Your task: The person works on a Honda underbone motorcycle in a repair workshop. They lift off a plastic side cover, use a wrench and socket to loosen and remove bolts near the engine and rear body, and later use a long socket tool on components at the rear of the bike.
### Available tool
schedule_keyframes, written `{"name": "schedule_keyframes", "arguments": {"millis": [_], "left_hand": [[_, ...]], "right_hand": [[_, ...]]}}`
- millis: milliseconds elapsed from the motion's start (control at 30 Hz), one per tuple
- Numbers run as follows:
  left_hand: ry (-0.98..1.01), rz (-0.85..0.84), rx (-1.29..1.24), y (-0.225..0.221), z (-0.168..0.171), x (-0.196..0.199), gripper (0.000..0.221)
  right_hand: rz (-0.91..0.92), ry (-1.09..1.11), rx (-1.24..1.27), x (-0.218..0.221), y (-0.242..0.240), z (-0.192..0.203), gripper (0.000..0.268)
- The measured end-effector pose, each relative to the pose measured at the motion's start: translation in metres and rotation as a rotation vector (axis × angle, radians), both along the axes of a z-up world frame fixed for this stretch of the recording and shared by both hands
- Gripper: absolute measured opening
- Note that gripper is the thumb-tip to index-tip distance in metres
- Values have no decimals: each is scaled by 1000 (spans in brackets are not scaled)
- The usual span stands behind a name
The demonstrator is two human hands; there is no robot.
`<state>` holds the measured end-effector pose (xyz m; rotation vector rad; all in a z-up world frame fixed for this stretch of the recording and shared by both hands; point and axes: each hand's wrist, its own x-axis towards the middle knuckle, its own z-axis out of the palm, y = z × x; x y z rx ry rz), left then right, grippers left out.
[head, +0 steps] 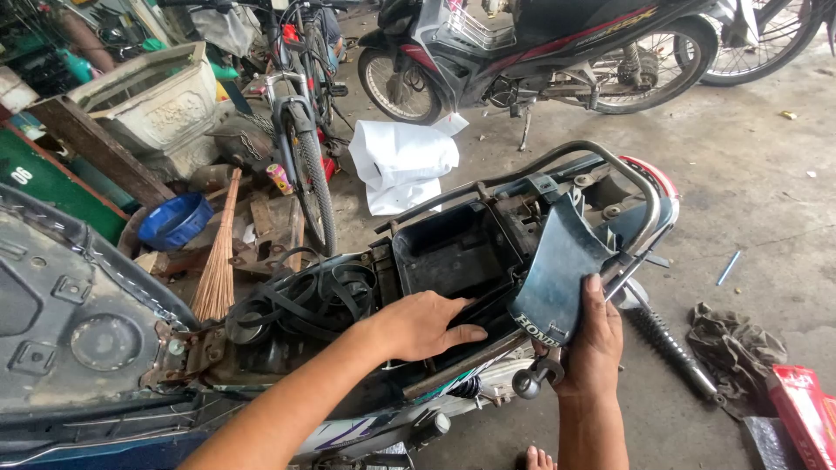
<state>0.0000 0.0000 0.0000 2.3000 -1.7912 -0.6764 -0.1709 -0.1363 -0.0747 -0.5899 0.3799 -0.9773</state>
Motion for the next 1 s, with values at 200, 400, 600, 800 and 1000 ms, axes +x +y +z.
{"name": "schedule_keyframes", "arguments": {"millis": [200,400,600,800,1000], "left_hand": [[-157,-16,102,-2,-8,8,65],[-319,-36,151,5,-2,-4,62],[-161,27,120,-1,-5,3,47],[-65,170,-33,-9,-13,-9,56],[-94,104,-13,-8,-18,0,57]], "right_hand": [[21,-18,-41,-1,-4,-7,39],[12,11,-12,-2,-5,-4,39],[26,-44,-18,-1,-3,-4,37],[17,-76,-35,1,-5,-10,35],[8,-19,-15,-1,-3,-5,38]]}}
